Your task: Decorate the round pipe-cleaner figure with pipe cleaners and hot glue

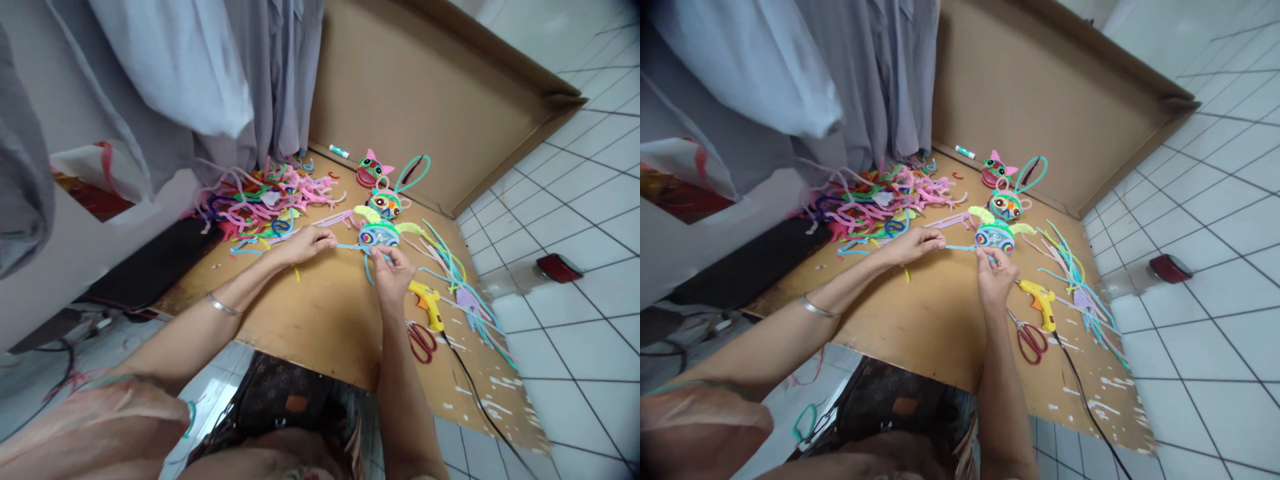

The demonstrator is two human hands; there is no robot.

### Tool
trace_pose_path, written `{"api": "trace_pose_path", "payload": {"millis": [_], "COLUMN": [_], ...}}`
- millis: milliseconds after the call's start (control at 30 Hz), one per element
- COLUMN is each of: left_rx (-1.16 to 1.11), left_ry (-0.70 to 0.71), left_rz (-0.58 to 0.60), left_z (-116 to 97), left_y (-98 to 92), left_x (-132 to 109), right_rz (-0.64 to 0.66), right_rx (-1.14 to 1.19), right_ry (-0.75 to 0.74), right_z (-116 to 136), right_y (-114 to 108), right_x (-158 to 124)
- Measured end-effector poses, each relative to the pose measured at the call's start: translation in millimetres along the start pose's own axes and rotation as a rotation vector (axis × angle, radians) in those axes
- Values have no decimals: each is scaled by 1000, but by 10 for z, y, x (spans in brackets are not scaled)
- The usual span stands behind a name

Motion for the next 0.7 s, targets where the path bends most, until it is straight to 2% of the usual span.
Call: {"api": "trace_pose_path", "payload": {"millis": [167, 400, 533, 700], "left_rx": [-42, -208, -222, -199], "left_ry": [29, -80, -143, -168], "left_rz": [10, 61, 1, -74], "left_z": [-52, -63, -45, -46], "left_y": [19, 86, 75, 85], "left_x": [-36, -66, -63, -21], "right_rz": [-24, -2, 7, 23], "right_rx": [52, 70, 101, 47], "right_ry": [34, 80, 126, 102], "right_z": [-57, -134, -184, -193], "right_y": [-5, -2, -22, -157], "right_x": [30, 66, 68, 98]}}
Point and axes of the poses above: each hand's wrist, its own x-axis towards the middle knuckle, its own y-axis out of the palm, z = x × y, the point moved 6 cm from there along x, towards the middle knuckle, and after that the axes turned 15 degrees about -z, right-handed, at the moved point
